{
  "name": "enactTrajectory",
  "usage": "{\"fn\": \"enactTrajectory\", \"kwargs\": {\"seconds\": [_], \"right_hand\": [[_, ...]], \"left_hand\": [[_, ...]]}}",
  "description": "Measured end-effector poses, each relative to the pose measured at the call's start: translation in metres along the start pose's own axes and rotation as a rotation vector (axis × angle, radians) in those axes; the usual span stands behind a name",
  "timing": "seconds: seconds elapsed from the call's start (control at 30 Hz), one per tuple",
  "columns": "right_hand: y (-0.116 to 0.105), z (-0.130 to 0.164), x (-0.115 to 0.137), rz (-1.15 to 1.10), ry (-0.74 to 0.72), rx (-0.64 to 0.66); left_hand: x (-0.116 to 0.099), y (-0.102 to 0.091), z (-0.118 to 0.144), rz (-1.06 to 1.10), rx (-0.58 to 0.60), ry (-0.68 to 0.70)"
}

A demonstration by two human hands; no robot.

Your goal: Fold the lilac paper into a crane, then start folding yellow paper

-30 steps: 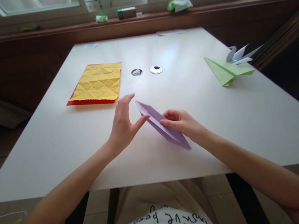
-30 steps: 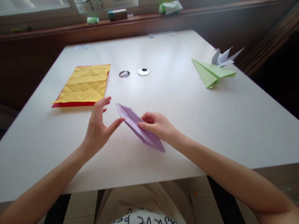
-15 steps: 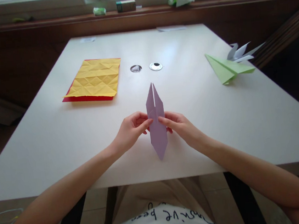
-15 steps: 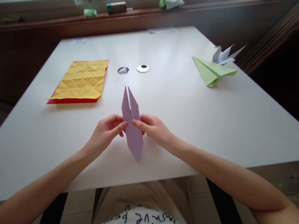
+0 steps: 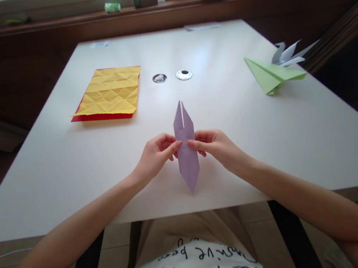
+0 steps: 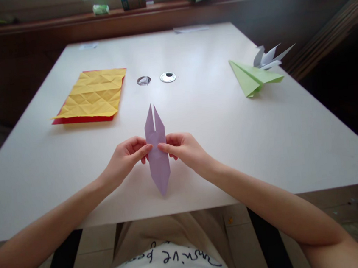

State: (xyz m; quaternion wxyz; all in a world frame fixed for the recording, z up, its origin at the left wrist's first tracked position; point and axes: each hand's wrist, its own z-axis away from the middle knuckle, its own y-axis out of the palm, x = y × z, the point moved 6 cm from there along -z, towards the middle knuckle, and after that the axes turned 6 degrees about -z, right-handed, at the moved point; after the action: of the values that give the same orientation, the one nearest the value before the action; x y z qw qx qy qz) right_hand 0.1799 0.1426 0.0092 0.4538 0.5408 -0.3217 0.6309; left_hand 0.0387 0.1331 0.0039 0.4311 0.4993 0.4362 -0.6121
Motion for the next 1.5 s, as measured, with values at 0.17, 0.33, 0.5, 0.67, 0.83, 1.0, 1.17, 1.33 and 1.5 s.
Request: {"fn": "enactTrajectory", "kwargs": {"seconds": [0.17, 0.33, 0.5, 0.67, 0.83, 1.0, 1.17, 1.33, 1.5], "right_hand": [[-0.0021, -0.0032, -0.0059, -0.062, 0.027, -0.018], [-0.0006, -0.0025, -0.0068, -0.071, 0.043, -0.013], [-0.0015, -0.0016, -0.0077, -0.103, 0.051, -0.04], [-0.0016, -0.002, -0.0054, -0.091, 0.029, -0.031], [0.0, -0.0012, -0.0031, -0.056, 0.033, -0.013], [0.0003, 0.0001, -0.0042, -0.042, 0.028, -0.014], [-0.0004, -0.0003, -0.0066, 0.035, 0.024, -0.013], [-0.006, -0.0035, -0.0104, 0.227, 0.017, -0.105], [-0.0009, -0.0025, -0.0094, 0.747, -0.091, -0.12]], "left_hand": [[0.0042, 0.0011, 0.0004, -0.02, 0.018, -0.038], [0.005, -0.0008, 0.0, -0.03, -0.008, -0.073], [0.0038, -0.0002, 0.0004, -0.01, -0.009, -0.065], [0.0028, 0.0025, 0.0008, 0.017, 0.023, -0.068], [0.0056, -0.0013, 0.0, 0.002, -0.026, -0.095], [0.0057, -0.002, 0.0007, -0.01, -0.05, -0.087], [0.0065, -0.0035, -0.0006, -0.068, -0.082, -0.061], [0.0088, -0.0053, -0.0043, -0.389, -0.059, -0.009], [0.005, 0.0, -0.0031, -0.913, -0.037, 0.154]]}}
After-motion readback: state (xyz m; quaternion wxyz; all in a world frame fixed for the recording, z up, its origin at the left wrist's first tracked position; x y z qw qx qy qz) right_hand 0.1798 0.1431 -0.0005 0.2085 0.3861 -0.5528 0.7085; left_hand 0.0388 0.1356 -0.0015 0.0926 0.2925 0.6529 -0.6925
